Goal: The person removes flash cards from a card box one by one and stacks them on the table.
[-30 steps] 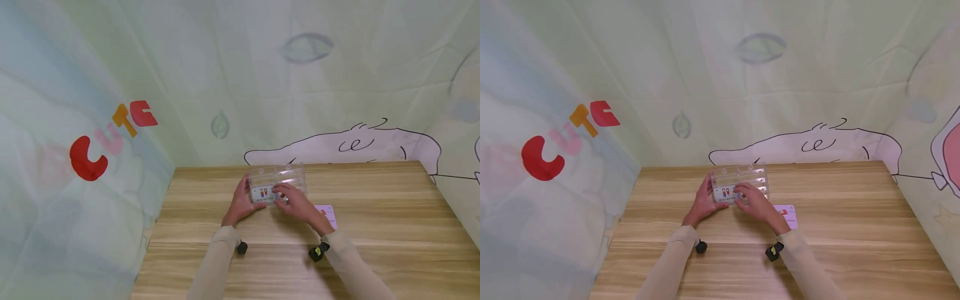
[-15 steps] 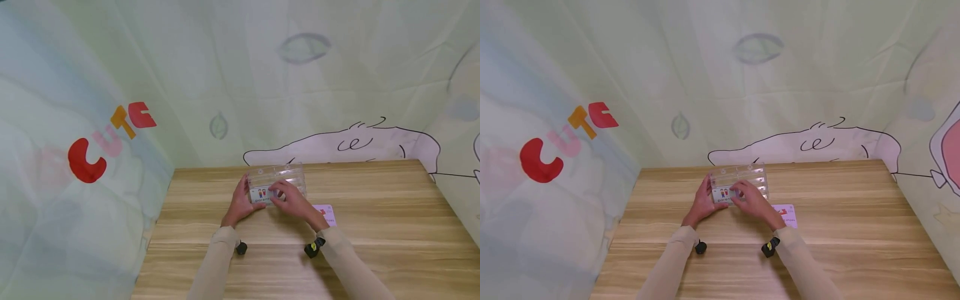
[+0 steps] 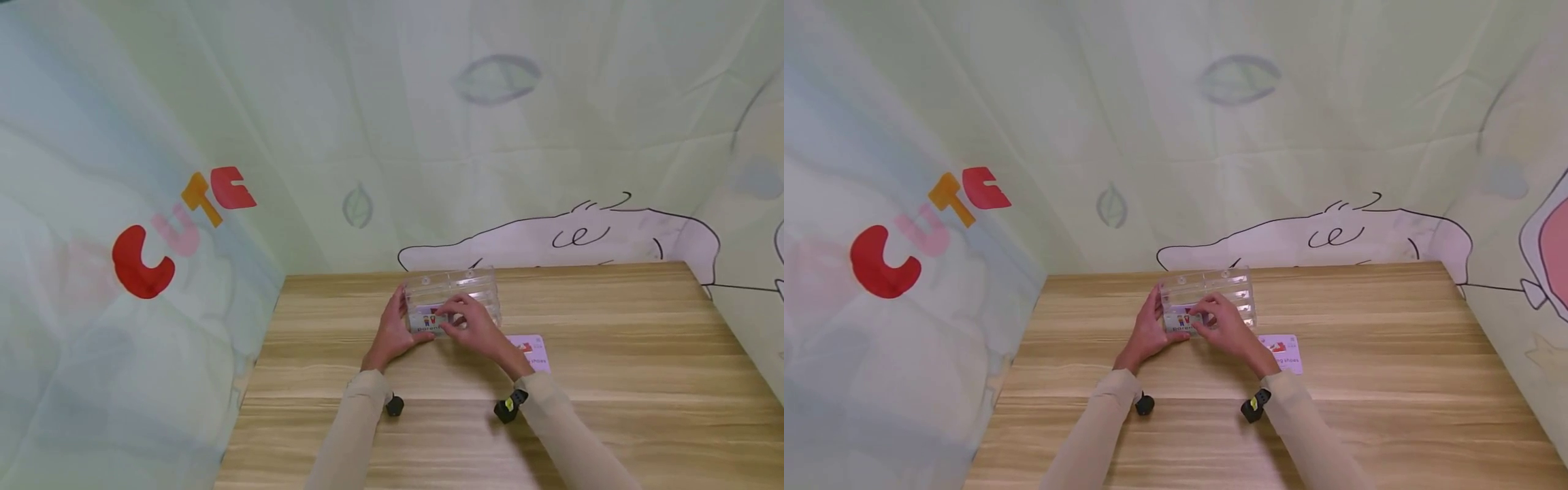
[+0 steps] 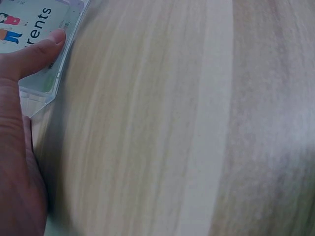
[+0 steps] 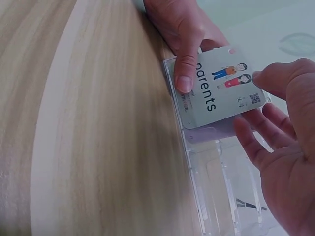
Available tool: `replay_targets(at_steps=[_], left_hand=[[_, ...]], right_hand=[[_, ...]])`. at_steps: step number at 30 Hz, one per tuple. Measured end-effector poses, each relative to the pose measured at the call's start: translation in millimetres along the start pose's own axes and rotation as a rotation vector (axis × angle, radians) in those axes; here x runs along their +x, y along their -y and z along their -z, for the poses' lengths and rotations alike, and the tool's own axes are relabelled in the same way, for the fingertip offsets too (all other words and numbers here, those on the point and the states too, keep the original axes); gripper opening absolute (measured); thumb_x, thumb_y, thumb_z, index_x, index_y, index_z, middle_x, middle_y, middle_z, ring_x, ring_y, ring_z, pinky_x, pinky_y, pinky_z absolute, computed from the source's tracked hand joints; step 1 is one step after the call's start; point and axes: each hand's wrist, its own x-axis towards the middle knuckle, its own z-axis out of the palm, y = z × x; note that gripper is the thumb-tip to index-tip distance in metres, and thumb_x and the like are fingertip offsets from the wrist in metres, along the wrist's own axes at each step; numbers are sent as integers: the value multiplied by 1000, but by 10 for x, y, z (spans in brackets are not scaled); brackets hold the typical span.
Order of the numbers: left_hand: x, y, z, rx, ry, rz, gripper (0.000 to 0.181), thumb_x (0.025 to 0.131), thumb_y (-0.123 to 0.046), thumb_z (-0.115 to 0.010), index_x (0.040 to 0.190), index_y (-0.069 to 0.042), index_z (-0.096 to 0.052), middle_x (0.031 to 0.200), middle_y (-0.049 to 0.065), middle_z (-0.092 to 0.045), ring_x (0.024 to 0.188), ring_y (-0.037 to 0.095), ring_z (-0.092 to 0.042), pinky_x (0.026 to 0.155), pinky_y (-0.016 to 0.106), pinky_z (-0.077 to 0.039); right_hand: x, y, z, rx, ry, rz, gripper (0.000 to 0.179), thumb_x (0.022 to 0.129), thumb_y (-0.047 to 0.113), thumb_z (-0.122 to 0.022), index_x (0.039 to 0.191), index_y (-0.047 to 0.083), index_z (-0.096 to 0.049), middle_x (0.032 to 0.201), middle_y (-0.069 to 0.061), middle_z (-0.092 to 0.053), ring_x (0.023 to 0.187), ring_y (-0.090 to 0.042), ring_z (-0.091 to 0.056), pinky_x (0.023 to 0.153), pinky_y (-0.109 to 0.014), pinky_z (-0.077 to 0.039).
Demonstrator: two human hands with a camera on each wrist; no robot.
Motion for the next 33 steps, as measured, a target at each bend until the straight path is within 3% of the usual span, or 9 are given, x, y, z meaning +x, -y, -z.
replay_targets(at_steps=[7,11,18,24,33], left_hand=[[-2,15,-7,-10,-2,-1,131,67,-24,-101,165,-13,-14,157,14,-42,145,23,-42,120,29,-36],[-1,21,-11,-22,-8,-20,132,66,-22,-102,165,-11,-15,157,15,-42,145,25,-43,120,32,-36],[0,19,-12,-23,-6,1,130,67,-23,-101,165,-11,-16,157,15,-41,146,23,-42,120,29,-35],[2,18,-21,-16,-9,-21,129,67,-20,-101,164,-8,-17,157,17,-41,145,27,-42,120,33,-36],[-9,12,-20,7,-15,-8,129,67,-19,-101,164,-7,-17,156,19,-41,145,29,-43,119,33,-37]], right_hand=[[-24,-23,-59,29,9,11,24,89,-5,-75,112,0,-72,114,-14,-70,96,-29,-67,79,-31,-64],[-39,-30,-77,13,36,3,19,90,-5,-74,108,1,-73,115,-15,-72,96,-29,-67,81,-35,-64],[-20,10,-74,-19,54,-24,17,90,-5,-73,107,0,-74,118,-16,-72,103,-29,-68,81,-35,-63],[-9,45,-26,-53,34,-21,23,89,-5,-74,111,3,-74,115,-13,-73,96,-26,-68,79,-33,-63],[1,107,128,-48,12,-15,28,89,-10,-71,115,0,-72,117,-14,-71,106,-31,-68,78,-32,-63]])
